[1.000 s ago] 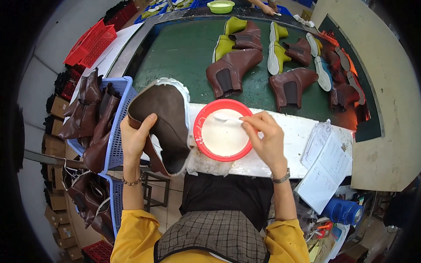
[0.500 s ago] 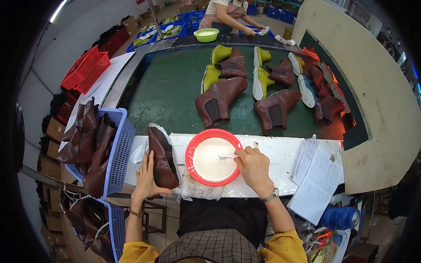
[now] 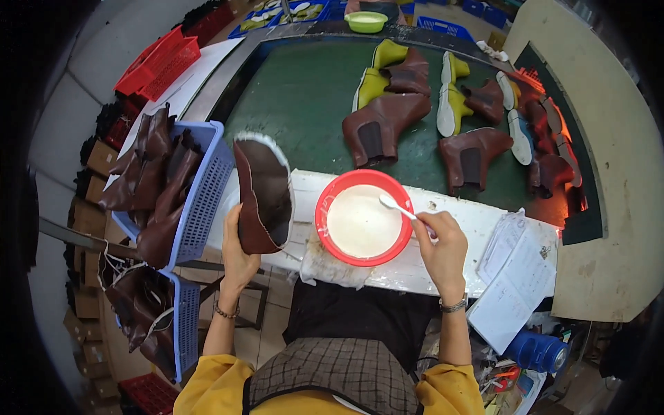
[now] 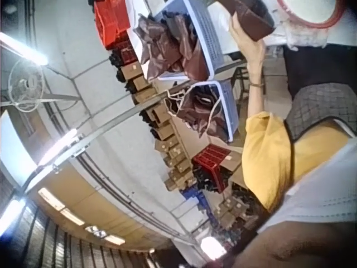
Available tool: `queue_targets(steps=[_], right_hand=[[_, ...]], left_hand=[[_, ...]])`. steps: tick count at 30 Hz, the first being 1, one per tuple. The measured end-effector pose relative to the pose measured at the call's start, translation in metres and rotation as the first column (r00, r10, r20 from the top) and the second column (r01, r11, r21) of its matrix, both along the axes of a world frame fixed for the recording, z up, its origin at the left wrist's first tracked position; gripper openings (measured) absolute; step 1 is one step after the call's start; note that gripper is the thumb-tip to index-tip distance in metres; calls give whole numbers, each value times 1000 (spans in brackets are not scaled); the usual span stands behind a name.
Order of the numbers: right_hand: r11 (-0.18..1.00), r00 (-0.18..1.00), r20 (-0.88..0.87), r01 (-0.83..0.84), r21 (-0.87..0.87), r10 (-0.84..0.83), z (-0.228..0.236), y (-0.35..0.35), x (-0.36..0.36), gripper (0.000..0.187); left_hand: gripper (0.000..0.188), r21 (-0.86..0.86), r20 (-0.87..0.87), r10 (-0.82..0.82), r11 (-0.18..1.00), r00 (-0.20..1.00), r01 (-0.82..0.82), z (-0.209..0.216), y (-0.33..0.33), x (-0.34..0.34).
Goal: Applying glue to the edges of leather boot uppers using a brush.
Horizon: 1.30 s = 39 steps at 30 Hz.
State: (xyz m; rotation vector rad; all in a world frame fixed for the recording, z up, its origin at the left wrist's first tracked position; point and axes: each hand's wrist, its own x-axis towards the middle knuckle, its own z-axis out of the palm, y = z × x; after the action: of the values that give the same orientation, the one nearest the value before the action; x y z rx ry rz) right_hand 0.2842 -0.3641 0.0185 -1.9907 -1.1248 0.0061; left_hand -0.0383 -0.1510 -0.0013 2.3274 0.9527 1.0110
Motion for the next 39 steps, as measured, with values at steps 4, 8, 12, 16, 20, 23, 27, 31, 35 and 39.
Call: queue_targets(steps=[4,8,12,16,20,23,27,31,35,39], right_hand=[[970,969,-165,-154,190,186,22,24,-25,15],[924,912,-222,-290,249,346,22,36,-40,16],[940,979,-37,-179,290,198,23,48,-23,14],[929,977,-89,-155,335,195,33,62,-4,16],[861,942,-28,-292,416,333,29,57,-1,20],[844,929,-6,-333,421,370,24,48,-13,24],[851,917,-3,-368,374,398,23,37,-28,25],[843,889,-35,-420,336,457,28,29,-41,22],[844,834,-195,-456,283,516,35,23,-49,15],[944,927,-194,-297,147,322,27,25,-32,12]], left_hand=[[77,43,18,-37,998,999,36,29,-14,18],[81,142,15,-163,977,987,159,41,-31,27],[72,191,-7,-262,947,965,258,47,-40,27],[67,225,11,-314,926,949,304,48,-43,28],[79,176,190,-261,957,946,229,44,-36,40],[79,175,212,-219,967,953,183,50,-35,48],[78,256,287,-201,958,937,127,51,-26,62],[74,363,321,-215,928,922,90,44,-8,69],[72,417,225,-194,905,955,85,44,-3,70],[76,99,371,-238,971,898,217,38,3,49]])
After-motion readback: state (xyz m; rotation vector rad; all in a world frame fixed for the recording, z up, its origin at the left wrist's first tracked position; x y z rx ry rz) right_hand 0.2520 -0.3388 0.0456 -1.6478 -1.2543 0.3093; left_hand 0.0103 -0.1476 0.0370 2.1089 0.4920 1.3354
